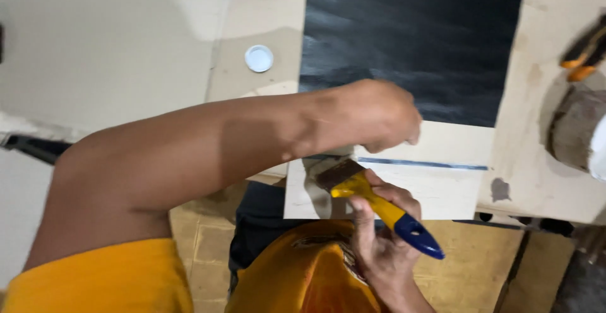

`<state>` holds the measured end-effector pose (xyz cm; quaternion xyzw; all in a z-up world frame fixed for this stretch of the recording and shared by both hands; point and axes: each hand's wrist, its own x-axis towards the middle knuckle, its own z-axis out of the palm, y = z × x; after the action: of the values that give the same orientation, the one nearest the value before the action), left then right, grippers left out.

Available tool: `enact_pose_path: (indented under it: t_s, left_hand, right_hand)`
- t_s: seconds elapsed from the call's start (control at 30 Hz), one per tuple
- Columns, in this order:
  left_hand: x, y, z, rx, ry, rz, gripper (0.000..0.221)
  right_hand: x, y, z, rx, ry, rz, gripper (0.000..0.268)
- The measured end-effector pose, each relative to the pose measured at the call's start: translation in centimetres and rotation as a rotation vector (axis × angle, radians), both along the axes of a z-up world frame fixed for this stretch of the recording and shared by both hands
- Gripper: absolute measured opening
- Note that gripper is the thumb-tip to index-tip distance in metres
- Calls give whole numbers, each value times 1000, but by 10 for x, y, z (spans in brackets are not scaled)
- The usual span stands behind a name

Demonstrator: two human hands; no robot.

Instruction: The person applies glue to a cardboard surface using a brush and then carefully adheres a black vinyl sheet to it, smoothing it out by hand and trimming edges.

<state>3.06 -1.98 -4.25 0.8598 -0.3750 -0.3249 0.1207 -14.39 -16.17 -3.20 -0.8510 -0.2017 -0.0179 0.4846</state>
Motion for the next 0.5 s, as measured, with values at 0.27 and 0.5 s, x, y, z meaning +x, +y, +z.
enact_pose_path:
  t_s: [0.27, 0.5]
  left_hand:
    - [1, 2, 7, 86, 57, -19, 72]
    - [0, 5, -20, -158, 110, 119, 68]
  right_hand:
    - [-4, 47, 8, 106, 60, 148, 32]
    - [-21, 5, -2, 287, 229, -3, 26]
